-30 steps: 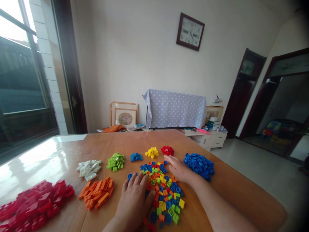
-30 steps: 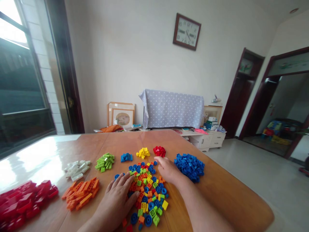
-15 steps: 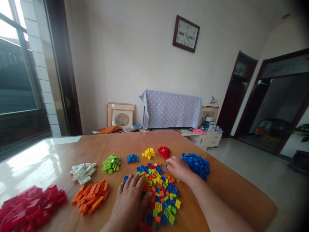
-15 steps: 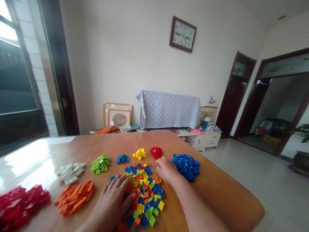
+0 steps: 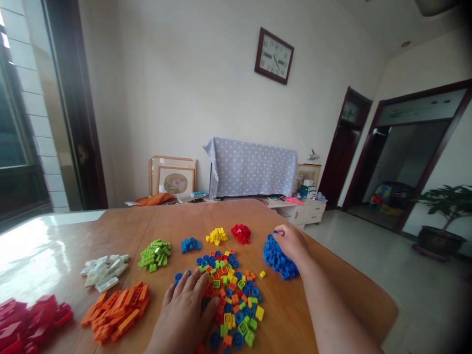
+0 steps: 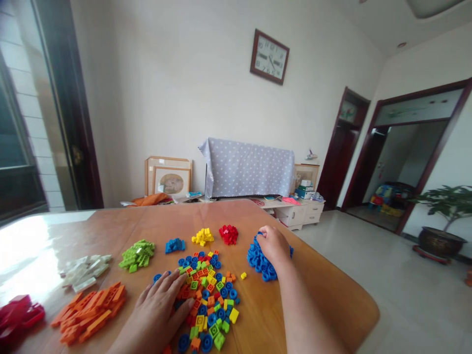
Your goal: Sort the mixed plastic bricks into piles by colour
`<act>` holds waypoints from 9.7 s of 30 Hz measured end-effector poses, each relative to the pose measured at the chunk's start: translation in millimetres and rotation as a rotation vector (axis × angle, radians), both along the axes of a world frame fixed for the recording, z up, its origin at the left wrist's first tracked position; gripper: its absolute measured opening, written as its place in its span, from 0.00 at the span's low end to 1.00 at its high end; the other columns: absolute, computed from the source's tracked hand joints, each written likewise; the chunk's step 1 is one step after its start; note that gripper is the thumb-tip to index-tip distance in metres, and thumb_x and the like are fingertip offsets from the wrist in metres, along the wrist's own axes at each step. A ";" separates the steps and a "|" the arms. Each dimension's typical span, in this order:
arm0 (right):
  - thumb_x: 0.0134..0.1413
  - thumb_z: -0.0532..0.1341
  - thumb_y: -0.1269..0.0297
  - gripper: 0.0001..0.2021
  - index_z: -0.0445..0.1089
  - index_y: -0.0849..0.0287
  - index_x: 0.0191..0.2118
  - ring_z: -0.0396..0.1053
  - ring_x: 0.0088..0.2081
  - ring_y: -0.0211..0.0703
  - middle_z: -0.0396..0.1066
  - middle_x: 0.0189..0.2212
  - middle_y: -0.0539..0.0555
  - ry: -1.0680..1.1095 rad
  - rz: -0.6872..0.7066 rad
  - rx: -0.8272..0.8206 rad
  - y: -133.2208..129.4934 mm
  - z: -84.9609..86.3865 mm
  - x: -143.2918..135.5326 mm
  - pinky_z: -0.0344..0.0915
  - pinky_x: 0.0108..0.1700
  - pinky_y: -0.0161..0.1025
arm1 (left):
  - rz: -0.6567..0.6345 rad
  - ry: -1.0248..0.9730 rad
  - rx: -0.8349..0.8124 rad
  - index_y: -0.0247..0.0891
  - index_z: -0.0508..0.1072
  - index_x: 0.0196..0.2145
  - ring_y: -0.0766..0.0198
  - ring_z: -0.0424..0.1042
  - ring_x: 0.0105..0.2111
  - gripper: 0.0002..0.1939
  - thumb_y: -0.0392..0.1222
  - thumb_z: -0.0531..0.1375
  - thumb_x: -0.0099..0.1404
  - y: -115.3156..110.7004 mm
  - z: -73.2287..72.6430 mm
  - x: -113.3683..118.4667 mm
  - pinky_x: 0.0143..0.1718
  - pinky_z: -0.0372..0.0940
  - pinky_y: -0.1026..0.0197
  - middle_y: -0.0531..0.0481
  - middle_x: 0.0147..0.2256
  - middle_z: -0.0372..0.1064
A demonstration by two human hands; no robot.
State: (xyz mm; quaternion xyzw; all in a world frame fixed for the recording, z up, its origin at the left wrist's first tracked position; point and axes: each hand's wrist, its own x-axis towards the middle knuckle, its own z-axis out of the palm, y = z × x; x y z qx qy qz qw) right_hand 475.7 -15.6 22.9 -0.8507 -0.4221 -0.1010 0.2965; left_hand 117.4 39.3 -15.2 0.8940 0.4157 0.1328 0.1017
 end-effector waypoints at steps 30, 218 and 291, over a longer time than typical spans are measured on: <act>0.53 0.63 0.58 0.09 0.78 0.54 0.37 0.71 0.35 0.41 0.75 0.34 0.51 0.093 0.576 -0.175 24.2 -22.1 -94.7 0.62 0.37 0.34 | 0.004 -0.036 0.001 0.45 0.65 0.64 0.47 0.49 0.67 0.32 0.62 0.49 0.67 -5.9 7.3 -0.2 0.66 0.46 0.40 0.48 0.66 0.56; 0.60 0.58 0.57 0.11 0.75 0.54 0.32 0.71 0.42 0.47 0.76 0.33 0.52 -0.009 0.830 -0.171 17.0 -17.8 -112.7 0.63 0.52 0.44 | -0.307 -0.107 0.004 0.53 0.55 0.67 0.40 0.43 0.69 0.41 0.70 0.54 0.61 -46.5 33.1 -6.9 0.65 0.23 0.28 0.48 0.69 0.49; 0.58 0.56 0.61 0.15 0.78 0.56 0.45 0.71 0.47 0.45 0.77 0.45 0.54 0.123 1.095 -0.249 85.4 3.2 -214.2 0.64 0.50 0.37 | -0.391 -0.142 -0.101 0.43 0.61 0.64 0.41 0.51 0.66 0.43 0.70 0.55 0.58 -44.1 28.9 -9.1 0.67 0.34 0.32 0.41 0.65 0.56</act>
